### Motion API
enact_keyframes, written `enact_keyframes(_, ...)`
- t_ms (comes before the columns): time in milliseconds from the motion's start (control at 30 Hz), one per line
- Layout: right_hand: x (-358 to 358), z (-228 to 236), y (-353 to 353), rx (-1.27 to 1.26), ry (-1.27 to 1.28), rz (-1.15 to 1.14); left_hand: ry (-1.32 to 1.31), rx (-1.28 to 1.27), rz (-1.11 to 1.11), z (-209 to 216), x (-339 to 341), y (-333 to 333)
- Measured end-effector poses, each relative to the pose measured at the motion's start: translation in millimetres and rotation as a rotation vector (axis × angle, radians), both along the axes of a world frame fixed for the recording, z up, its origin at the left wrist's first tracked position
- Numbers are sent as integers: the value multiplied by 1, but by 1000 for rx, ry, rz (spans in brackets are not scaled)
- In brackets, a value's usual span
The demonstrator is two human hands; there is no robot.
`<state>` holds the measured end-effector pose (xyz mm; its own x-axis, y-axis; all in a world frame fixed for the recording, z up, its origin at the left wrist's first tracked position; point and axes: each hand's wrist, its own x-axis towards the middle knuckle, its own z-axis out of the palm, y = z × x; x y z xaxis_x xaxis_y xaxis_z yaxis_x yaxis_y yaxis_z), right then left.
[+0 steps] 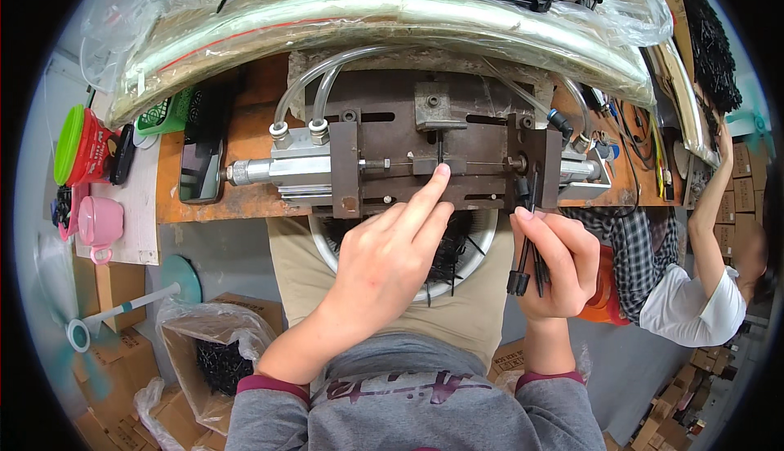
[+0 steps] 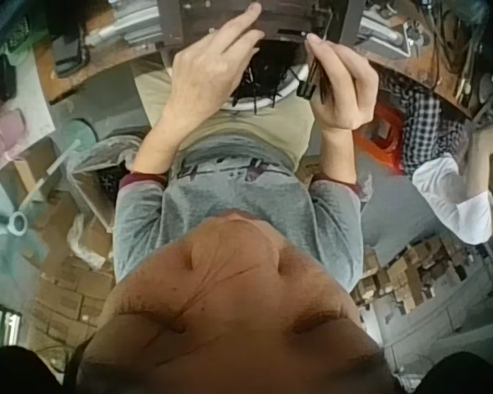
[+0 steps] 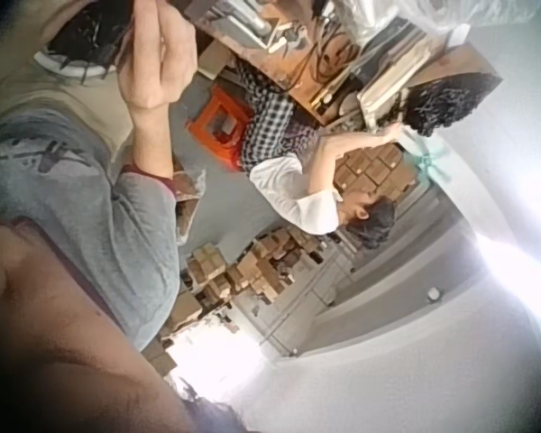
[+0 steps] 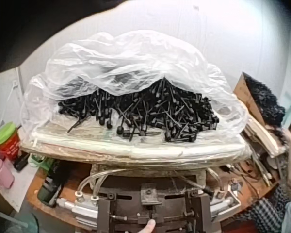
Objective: The person is assembling small black plastic components using a specialized machine on a workbench.
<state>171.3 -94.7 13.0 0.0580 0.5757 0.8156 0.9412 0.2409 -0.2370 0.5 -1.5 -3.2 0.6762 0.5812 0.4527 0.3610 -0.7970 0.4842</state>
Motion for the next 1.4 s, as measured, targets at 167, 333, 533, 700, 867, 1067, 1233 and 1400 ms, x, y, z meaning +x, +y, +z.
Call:
enact_keyframes(167, 1, -5, 1, -3, -30, 32, -332, -440, -69, -7, -2, -8)
enact_keyframes(333, -1, -10, 5, 30, -102, 113, -649, -1108, -301, 6, -18, -7)
enact_keyframes(533, -6, -10, 7, 18, -191, 117, -880, -1382, -174, 12, -20, -16)
enact_keyframes(700, -12, -10, 9, -2, -175, 127, -438, -752, -221, 19, -22, -21)
enact_keyframes(867, -15, -8, 8, -44, -17, 64, -381, -413, -167, 20, -20, -19)
enact_keyframes(1067, -5, -2, 6, -103, 739, 70, -91, -15, -29, 6, -12, -10)
enact_keyframes(1233, 0, 6, -1, -182, 1165, 272, 94, 101, 20, 4, -2, -6)
enact_keyframes(1400, 9, 13, -8, -371, 1429, 353, 80, 70, -2, 6, -1, 1)
